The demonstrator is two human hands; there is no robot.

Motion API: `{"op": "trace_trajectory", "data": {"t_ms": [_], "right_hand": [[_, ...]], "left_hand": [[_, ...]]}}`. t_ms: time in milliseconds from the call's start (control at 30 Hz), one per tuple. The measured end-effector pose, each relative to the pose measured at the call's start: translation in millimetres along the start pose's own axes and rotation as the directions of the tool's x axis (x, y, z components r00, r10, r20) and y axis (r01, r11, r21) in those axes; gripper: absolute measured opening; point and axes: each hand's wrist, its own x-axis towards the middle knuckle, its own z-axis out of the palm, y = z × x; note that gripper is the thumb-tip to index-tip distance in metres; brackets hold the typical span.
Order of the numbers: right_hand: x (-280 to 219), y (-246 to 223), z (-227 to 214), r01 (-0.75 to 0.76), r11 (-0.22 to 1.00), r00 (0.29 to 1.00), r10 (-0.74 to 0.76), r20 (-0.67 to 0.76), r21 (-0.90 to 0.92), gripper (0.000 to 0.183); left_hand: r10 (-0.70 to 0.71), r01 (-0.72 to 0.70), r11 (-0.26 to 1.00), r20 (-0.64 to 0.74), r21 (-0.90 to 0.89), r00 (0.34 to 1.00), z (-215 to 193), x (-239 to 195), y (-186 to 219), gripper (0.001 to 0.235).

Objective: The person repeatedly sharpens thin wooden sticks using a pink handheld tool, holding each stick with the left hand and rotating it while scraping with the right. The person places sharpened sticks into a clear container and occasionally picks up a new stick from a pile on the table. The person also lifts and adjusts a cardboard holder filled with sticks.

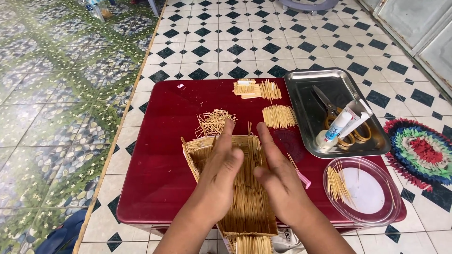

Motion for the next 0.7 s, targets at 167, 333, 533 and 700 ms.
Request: {"op": "trace_trajectory", "data": {"t_ms": [167,333,533,700], "right_hand": [[-0.4,-2.3,-0.9,0.007,0.991,0.998,0.001,0.061,-0.134,0.094],[0.0,4.6,-0.3,0.000,0.969,0.994,0.027,0.104,-0.245,0.099],[0.0,3.2,-1.0,0.011,0.974,0.991,0.020,0.133,-0.228,0.102],[0.6,7.9,-0.3,0.014,0.951,0.989,0.033,0.146,-0.310,0.099]], "left_hand": [[0.044,-0.057,0.989,0.099,0.137,0.994,2.2,2.5,-4.4,0.093],[0.059,-0.086,0.970,0.121,0.226,0.991,6.4,1.9,-2.8,0.092],[0.055,-0.097,0.925,0.125,0.367,0.991,12.5,4.7,-6.0,0.095],[0.224,-0.231,0.814,0.078,0.533,0.971,18.0,6.0,-18.2,0.093]]}}
